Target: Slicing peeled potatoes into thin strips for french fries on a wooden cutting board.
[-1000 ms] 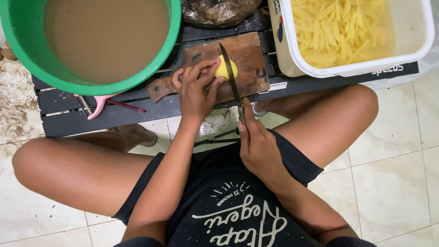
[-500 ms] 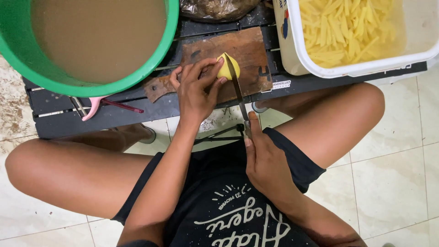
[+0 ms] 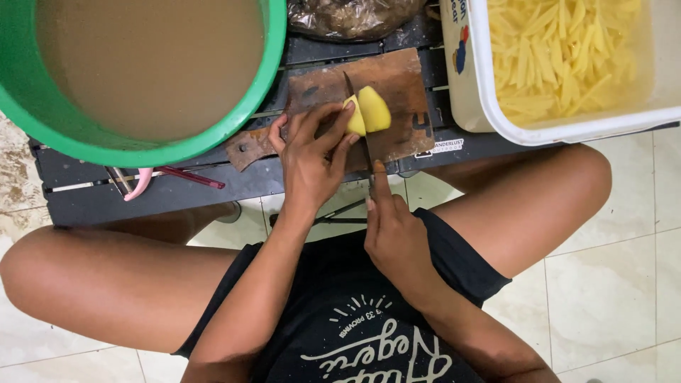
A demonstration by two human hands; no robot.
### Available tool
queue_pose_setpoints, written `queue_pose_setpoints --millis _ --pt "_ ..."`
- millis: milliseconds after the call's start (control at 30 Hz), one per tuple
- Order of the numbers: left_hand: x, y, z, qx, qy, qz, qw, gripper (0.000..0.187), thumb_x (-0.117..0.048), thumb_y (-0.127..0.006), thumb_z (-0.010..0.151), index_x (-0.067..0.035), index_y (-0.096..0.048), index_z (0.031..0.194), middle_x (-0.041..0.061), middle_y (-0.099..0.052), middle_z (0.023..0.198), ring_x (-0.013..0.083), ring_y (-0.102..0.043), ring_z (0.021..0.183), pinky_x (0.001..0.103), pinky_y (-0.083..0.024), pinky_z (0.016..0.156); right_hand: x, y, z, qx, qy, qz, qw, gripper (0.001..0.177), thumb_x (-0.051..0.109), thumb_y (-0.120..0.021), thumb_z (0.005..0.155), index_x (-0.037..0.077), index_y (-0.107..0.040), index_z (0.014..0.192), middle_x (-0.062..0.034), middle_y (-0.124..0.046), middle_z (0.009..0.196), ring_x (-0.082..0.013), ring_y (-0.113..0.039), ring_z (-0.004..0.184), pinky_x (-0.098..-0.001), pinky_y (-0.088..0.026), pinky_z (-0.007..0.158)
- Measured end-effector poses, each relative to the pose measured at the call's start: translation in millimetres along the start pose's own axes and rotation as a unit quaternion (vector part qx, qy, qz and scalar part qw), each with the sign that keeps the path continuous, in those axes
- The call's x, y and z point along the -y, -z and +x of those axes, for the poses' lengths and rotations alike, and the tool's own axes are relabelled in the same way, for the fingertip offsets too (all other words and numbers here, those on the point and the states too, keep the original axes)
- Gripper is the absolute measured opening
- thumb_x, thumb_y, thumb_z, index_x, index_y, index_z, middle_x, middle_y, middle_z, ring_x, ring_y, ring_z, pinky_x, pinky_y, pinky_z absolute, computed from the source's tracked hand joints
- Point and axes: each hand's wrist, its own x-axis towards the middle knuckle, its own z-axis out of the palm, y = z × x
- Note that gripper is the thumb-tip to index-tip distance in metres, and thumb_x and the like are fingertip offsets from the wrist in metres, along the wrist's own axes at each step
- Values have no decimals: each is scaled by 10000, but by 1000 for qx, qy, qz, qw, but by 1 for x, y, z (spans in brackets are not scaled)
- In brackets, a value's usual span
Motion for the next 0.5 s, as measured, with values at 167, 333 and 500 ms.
queue_pose_setpoints --millis 167,333,500 --pt "1 -6 -1 -22 8 20 1000 340 -298 -731 993 -220 -702 1323 28 -703 1220 241 -655 1140 538 -213 1122 -5 18 -6 34 -12 50 998 566 224 -412 1075 91 -346 1621 -211 -700 900 -435 -722 736 -493 -596 560" --pt "-1 0 -1 -25 19 8 999 345 -240 -719 1000 -146 -690 1331 79 -699 1226 281 -658 1147 544 -217 1123 -9 31 -31 48 -32 101 993 561 205 -453 1055 103 -386 1602 -235 -731 1086 -418 -738 945 -476 -625 731" --pt "-3 7 0 10 37 -29 999 365 -185 -733 972 -107 -695 1327 107 -701 1227 312 -664 1140 578 -206 1135 -24 33 -46 27 -11 145 989 526 161 -510 1035 27 -465 1542 -242 -681 1309 -396 -691 1126 -459 -584 903"
